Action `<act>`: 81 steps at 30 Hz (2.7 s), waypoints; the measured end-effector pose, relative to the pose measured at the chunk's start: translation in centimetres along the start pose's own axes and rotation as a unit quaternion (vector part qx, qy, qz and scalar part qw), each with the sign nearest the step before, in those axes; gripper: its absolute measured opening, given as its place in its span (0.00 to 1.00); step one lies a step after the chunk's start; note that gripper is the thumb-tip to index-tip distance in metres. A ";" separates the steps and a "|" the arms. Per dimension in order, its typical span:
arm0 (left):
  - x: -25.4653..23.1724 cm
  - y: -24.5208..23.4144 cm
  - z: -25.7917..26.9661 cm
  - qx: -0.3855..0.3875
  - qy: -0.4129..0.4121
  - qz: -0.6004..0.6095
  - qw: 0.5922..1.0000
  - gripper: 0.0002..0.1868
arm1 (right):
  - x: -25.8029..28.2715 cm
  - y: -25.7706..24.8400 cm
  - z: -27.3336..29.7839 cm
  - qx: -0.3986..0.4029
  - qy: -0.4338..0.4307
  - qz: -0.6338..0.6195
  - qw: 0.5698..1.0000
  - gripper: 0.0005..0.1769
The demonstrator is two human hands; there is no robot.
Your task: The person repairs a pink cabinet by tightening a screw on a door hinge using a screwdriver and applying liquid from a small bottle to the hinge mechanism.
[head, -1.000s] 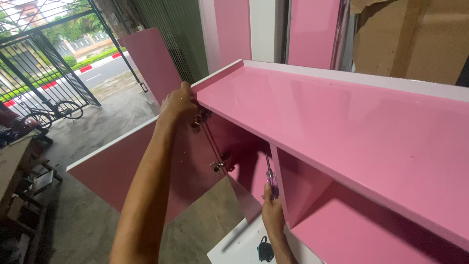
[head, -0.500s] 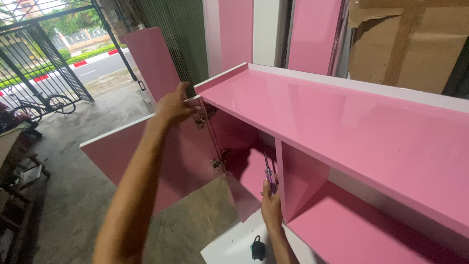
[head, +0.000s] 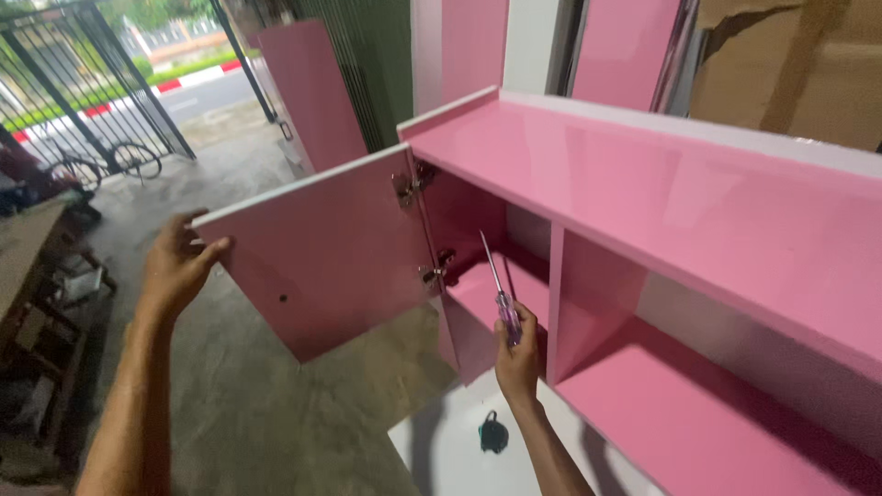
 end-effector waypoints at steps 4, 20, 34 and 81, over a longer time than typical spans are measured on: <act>2.9 4.1 2.0 -0.030 0.061 0.101 0.993 0.29 | -1.2 0.2 0.6 0.019 0.029 -0.025 0.999 0.21; 3.9 40.3 15.3 0.251 -0.235 0.335 0.877 0.62 | -1.1 -0.7 0.2 0.063 0.023 0.005 0.998 0.15; 8.6 51.1 10.4 0.038 -0.253 0.384 0.887 0.61 | 0.7 -0.6 0.1 0.086 -0.029 0.038 0.995 0.15; 5.2 48.7 12.1 0.028 -0.250 0.392 0.885 0.67 | -6.4 -1.9 -0.8 -0.090 0.210 -0.071 0.971 0.27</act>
Point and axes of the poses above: each hand's wrist, its own z-axis away from the middle knuckle, its own y-axis out of the palm, x = y × z, the point moved 9 cm from there along -z, towards the middle knuckle, and after that the axes turned 4 degrees about -y, right-handed, at the moved point
